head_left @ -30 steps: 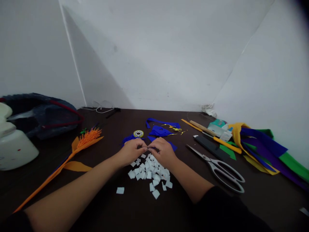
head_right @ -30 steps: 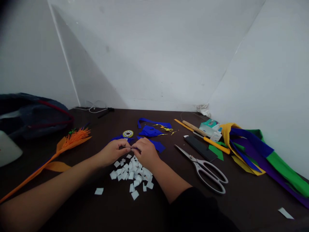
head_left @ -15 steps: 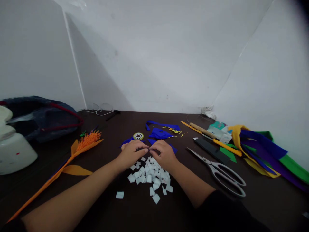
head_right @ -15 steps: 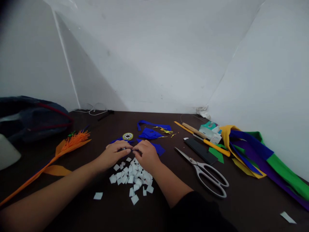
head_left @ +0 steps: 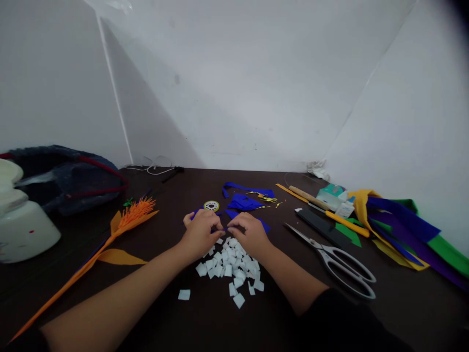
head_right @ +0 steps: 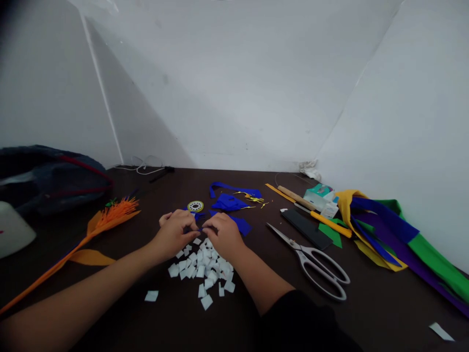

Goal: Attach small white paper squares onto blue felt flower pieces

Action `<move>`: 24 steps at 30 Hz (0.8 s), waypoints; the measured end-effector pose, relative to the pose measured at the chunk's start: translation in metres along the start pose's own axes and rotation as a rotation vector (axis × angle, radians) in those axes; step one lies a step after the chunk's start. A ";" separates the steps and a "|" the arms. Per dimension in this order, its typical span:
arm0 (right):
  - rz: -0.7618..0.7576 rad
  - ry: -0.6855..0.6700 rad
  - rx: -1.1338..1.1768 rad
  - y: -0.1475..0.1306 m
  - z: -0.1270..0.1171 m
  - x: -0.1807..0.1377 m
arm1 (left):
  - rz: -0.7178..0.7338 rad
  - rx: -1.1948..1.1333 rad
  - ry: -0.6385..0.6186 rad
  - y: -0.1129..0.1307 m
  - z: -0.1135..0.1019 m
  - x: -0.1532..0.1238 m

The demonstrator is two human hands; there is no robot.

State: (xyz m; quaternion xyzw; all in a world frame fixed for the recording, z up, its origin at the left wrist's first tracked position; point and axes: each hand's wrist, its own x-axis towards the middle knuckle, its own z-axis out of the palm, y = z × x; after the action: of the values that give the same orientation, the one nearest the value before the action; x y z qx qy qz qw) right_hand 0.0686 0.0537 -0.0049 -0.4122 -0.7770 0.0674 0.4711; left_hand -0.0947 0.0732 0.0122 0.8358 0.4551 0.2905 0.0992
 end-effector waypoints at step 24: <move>0.638 0.196 0.901 -0.015 0.023 0.000 | -0.123 -0.143 0.036 0.014 -0.004 0.001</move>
State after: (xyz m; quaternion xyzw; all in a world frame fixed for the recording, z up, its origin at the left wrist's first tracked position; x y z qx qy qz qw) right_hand 0.0420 0.0505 -0.0096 -0.3893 -0.4607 0.4932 0.6269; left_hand -0.0865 0.0659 0.0218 0.7916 0.4856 0.3305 0.1682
